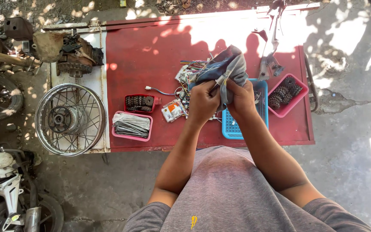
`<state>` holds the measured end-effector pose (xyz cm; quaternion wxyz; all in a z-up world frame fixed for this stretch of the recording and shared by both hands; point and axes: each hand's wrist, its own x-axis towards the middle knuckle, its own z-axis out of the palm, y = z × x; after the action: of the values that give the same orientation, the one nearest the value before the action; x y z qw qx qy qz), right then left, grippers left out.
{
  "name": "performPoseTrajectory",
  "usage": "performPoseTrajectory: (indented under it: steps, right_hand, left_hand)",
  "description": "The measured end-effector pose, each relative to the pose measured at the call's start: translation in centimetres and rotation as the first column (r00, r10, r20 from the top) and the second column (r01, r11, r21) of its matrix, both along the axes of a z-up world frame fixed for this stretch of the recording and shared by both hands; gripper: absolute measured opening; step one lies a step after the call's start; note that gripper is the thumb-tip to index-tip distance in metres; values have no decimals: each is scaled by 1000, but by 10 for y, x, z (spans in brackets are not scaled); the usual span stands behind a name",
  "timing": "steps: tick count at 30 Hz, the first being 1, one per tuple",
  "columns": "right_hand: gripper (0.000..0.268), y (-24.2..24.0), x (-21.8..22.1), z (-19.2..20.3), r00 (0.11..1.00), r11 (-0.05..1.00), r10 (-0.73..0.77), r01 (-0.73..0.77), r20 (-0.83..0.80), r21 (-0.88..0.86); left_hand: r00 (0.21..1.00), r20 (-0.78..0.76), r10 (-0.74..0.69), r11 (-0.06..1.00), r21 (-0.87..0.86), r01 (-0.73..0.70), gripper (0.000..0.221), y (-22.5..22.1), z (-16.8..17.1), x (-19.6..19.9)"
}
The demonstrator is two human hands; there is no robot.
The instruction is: Cleaning motorcycle wiring harnesses and connectors using a rag at a repair workbench.
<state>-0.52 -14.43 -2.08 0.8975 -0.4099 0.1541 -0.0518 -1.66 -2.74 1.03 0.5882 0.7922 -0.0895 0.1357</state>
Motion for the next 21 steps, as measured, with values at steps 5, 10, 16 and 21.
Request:
performPoseTrajectory:
  steps: [5, 10, 16, 21]
  right_hand:
    - [11, -26, 10, -14, 999, 999, -27, 27, -41, 21]
    - [17, -28, 20, 11, 994, 996, -82, 84, -75, 21]
    - [22, -8, 9, 27, 996, 973, 85, -78, -24, 217]
    - [9, -8, 13, -26, 999, 999, 52, -52, 9, -13]
  left_hand:
    - [1000, 15, -18, 999, -42, 18, 24, -1, -5, 2]
    - [1000, 25, -9, 994, -111, 12, 27, 8, -7, 3]
    - [993, 43, 106, 980, -176, -97, 35, 2, -3, 12]
    - [999, 29, 35, 999, -20, -34, 18, -3, -5, 10]
